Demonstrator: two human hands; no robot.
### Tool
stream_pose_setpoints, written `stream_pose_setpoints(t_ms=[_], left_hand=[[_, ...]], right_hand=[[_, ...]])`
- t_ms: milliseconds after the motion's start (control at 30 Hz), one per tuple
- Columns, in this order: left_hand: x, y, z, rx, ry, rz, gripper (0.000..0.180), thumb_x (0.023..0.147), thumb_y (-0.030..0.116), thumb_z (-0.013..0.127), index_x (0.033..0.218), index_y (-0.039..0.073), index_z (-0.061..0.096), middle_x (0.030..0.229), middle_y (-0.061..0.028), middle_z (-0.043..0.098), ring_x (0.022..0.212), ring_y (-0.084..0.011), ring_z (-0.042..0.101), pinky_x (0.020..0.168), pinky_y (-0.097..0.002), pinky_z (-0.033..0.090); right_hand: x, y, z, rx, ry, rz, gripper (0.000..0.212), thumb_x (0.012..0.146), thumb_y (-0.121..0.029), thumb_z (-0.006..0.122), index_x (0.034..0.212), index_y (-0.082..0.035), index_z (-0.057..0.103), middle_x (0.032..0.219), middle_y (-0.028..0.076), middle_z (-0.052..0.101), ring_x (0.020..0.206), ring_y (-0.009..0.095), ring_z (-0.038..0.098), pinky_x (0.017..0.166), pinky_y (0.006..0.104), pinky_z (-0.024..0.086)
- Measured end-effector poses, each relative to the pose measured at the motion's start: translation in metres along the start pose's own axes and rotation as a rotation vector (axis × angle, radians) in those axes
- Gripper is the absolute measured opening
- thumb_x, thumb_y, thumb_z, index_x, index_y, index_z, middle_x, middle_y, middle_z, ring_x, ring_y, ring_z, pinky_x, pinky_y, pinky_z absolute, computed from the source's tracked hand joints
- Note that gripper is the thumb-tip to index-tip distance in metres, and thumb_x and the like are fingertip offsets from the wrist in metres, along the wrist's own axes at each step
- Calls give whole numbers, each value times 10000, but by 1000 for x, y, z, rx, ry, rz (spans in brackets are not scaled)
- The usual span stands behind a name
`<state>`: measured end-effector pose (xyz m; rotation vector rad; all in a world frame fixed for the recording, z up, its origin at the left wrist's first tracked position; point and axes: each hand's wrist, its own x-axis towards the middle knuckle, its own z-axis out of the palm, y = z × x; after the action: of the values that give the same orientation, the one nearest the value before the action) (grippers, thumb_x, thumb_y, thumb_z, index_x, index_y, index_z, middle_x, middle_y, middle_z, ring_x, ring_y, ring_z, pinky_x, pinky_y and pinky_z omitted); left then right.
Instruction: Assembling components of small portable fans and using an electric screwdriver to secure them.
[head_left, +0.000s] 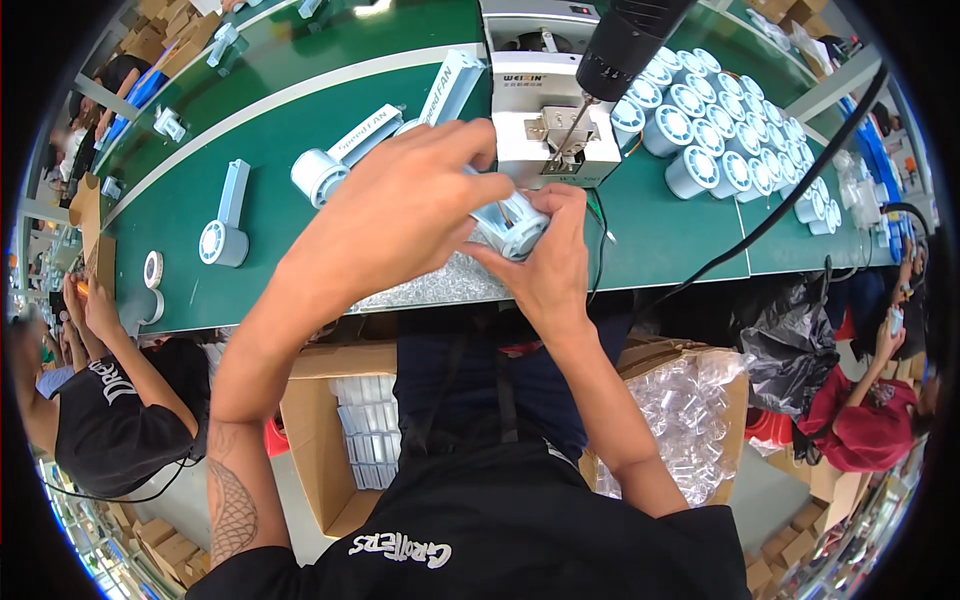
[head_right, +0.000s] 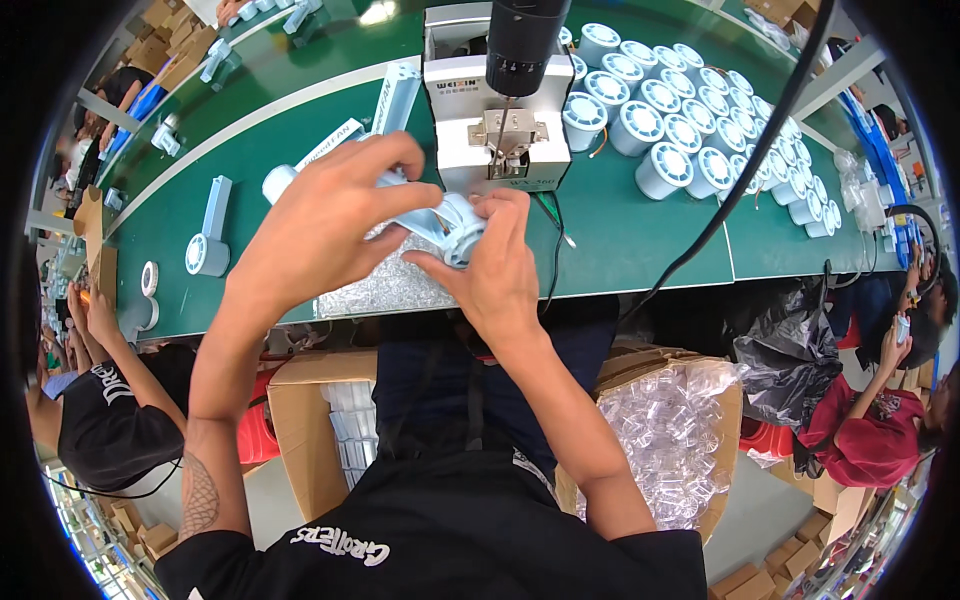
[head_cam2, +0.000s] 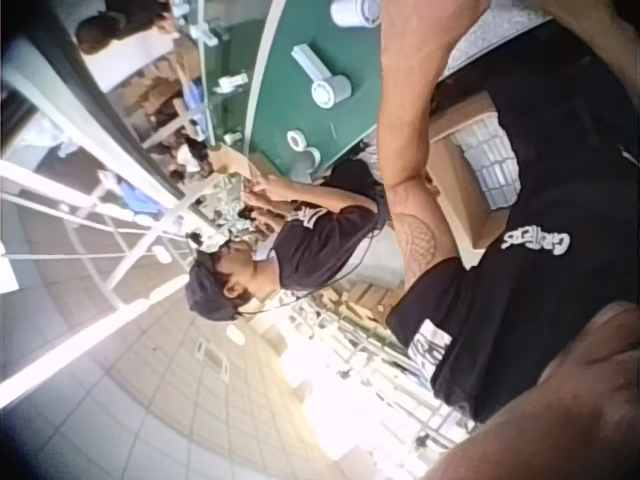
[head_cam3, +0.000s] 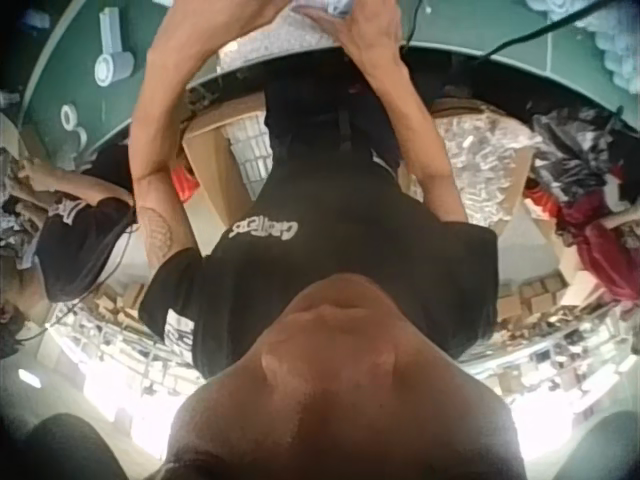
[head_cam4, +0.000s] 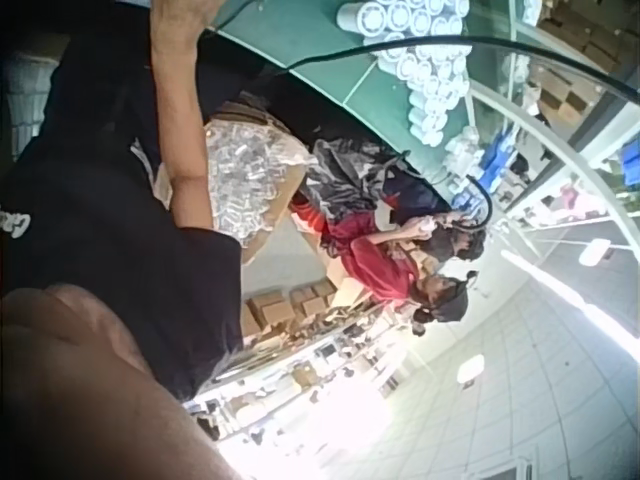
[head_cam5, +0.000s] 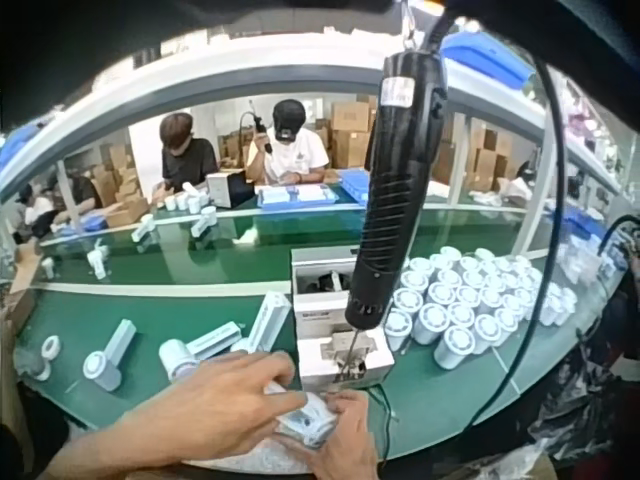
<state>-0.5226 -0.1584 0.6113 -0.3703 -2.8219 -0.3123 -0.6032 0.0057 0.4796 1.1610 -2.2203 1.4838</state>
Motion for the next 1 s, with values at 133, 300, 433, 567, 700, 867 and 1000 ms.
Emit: stream_pose_setpoints(t_ms=[133,300,433,567,700,867,1000], left_hand=[[26,18,9,155,-41,218,310,678,-33,715,983,-2,671,1087,-119,555,987,-286,614,839,-391,499],[37,30,6,204,-137,239,453,671,-81,692,1107,20,624,1151,-124,570,1077,-295,606,901,-390,497],[28,17,25,-269,-11,103,648,701,-123,665,1312,23,505,1244,-150,573,1202,-338,575,955,-427,510],[-7,26,75,-401,616,-191,728,720,35,836,1362,27,492,1313,-202,507,1170,-392,549,969,-416,496],[-11,44,118,-538,465,-482,713,746,117,892,1340,21,509,1267,-191,578,1160,-374,595,948,-420,508],[-5,38,120,-662,446,-480,658,751,109,890,1310,39,551,1189,-148,660,1089,-338,660,931,-403,521],[-6,35,118,-748,429,-475,610,741,88,883,1282,60,604,1207,-121,667,1086,-319,673,935,-387,525]], right_hand=[[14,-11,-39,7,-141,-21,681,704,-184,934,1200,-14,499,1291,237,487,1142,417,575,877,420,507],[40,-14,-73,296,-363,216,482,820,-37,781,1257,10,582,1057,139,624,825,237,626,724,324,494],[45,7,-67,482,-340,193,273,865,22,732,1128,-8,666,868,58,635,702,137,583,653,294,481],[40,16,-62,556,-240,284,251,844,21,743,1081,-15,669,965,6,669,831,91,635,716,269,526],[42,9,-61,457,-192,278,372,759,156,690,1088,-14,654,1027,27,676,955,104,651,862,282,544],[42,12,-64,436,-201,264,320,775,160,676,1046,-8,676,1022,32,686,953,114,659,847,283,545],[44,13,-64,343,-185,123,286,785,142,689,1031,-3,690,1005,51,714,934,118,684,824,281,549]])
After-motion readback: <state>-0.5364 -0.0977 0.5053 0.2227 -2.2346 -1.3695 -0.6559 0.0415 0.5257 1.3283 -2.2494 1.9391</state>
